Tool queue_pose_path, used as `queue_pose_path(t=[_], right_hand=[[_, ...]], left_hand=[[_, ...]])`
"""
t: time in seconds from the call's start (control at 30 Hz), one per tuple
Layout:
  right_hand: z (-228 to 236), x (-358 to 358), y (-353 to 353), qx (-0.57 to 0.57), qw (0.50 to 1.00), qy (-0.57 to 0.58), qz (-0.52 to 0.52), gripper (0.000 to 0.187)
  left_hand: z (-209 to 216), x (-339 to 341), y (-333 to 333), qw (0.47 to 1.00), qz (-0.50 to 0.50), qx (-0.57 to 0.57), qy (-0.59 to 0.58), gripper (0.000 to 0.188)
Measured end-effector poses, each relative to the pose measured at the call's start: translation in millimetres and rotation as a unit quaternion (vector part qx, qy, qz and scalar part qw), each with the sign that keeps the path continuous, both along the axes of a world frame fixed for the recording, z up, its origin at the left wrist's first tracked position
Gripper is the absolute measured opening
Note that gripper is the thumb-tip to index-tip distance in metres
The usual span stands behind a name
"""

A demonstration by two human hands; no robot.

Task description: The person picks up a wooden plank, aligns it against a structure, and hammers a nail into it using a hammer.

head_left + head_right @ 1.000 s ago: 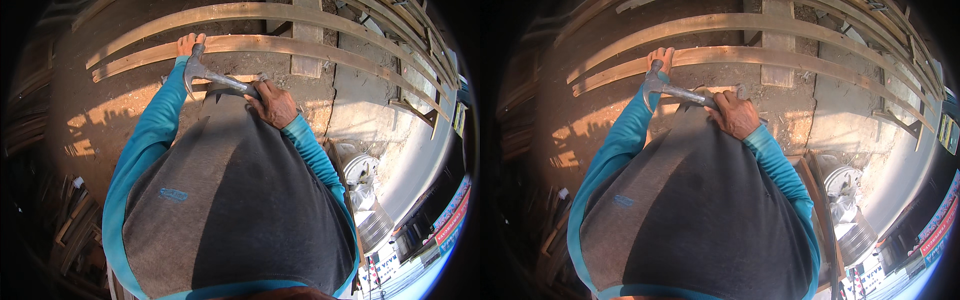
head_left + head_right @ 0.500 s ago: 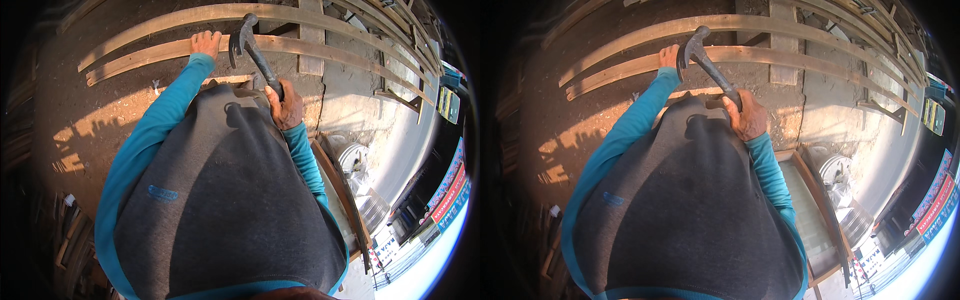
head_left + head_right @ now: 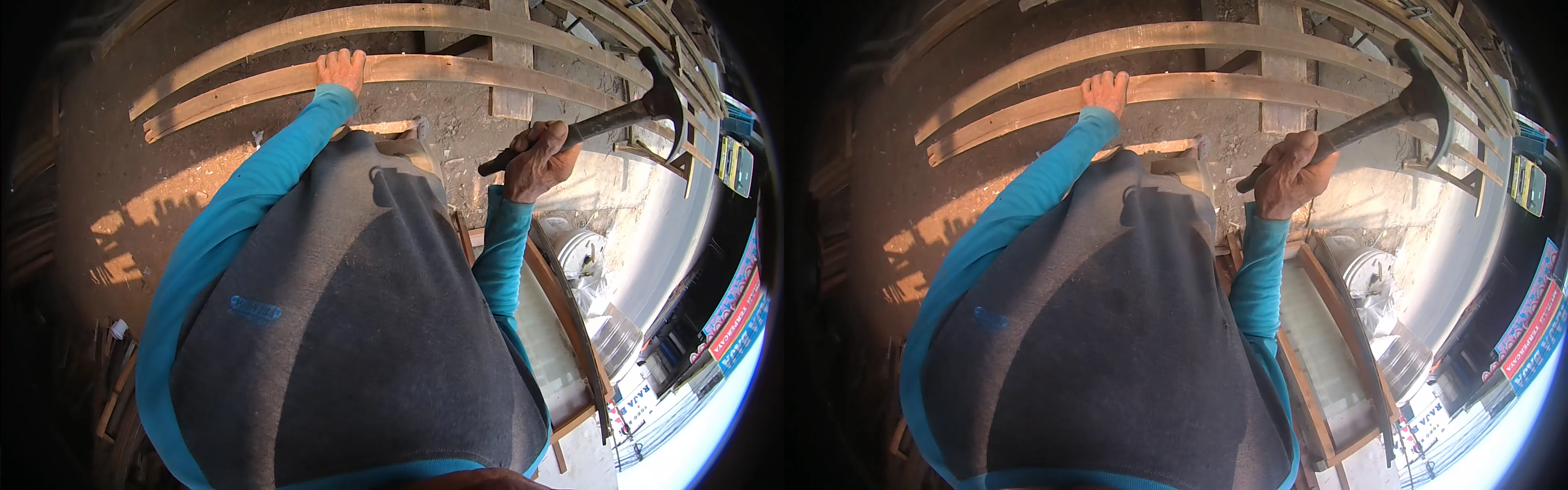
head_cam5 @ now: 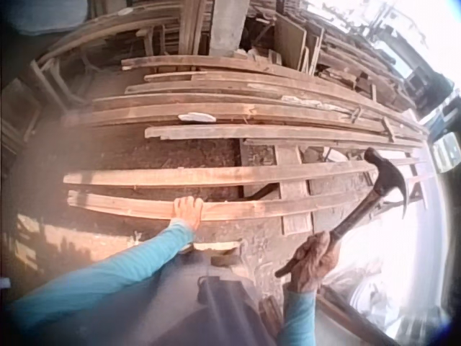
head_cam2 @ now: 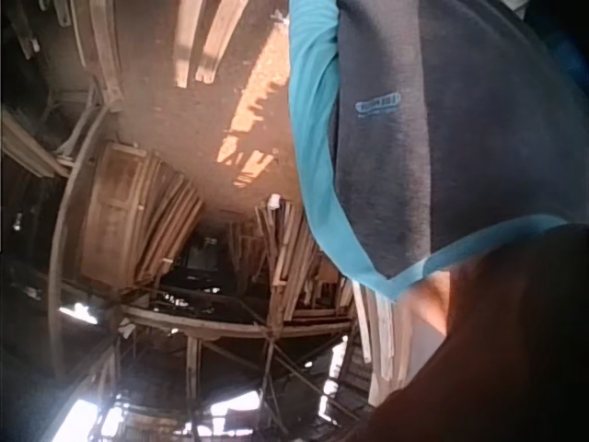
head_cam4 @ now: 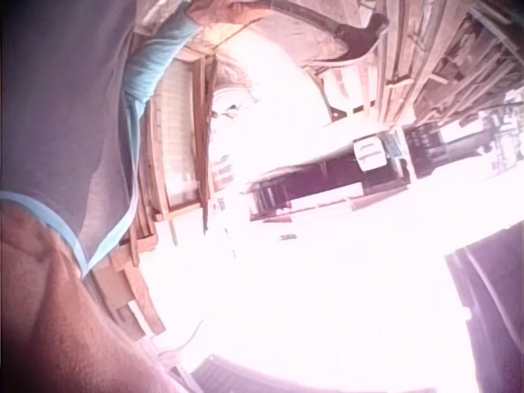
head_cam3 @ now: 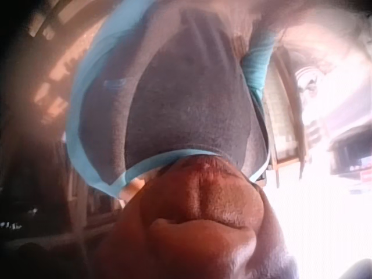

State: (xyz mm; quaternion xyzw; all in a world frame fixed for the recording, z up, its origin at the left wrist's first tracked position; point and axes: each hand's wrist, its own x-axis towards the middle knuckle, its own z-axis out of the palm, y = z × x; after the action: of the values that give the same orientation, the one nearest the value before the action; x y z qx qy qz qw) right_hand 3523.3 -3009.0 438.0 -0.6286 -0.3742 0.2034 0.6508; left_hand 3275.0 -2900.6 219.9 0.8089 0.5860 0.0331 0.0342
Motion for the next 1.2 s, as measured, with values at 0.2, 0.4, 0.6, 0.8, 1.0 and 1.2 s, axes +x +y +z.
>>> queue_pose_path(t=[0.2,0.4,0.6,0.8,1.0,1.2], right_hand=[[-124,1,-41,-0.322,0.92,-0.209,0.084,0.047],[-131,-24,-44,-0.416,0.899,-0.024,0.131,0.058],[-120,-11,-95,-0.327,0.942,0.079,0.01,0.045],[-143,-9,-148,-0.37,0.921,0.109,-0.053,0.038],[-152,-30,-154,-0.386,0.903,0.174,-0.069,0.037],[-156,-30,-168,-0.405,0.898,0.17,-0.044,0.039]], left_hand=[[3,5,6,1.0,0.0,0.017,-0.008,0.027],[2,-18,-2,0.994,-0.042,0.018,-0.095,0.058],[51,-92,-62,0.969,-0.012,0.02,-0.248,0.073],[36,-250,-99,0.966,0.18,0.133,-0.131,0.084],[34,-326,-70,0.972,0.221,0.078,0.022,0.106],[6,-328,-30,0.974,0.177,-0.005,0.139,0.059]])
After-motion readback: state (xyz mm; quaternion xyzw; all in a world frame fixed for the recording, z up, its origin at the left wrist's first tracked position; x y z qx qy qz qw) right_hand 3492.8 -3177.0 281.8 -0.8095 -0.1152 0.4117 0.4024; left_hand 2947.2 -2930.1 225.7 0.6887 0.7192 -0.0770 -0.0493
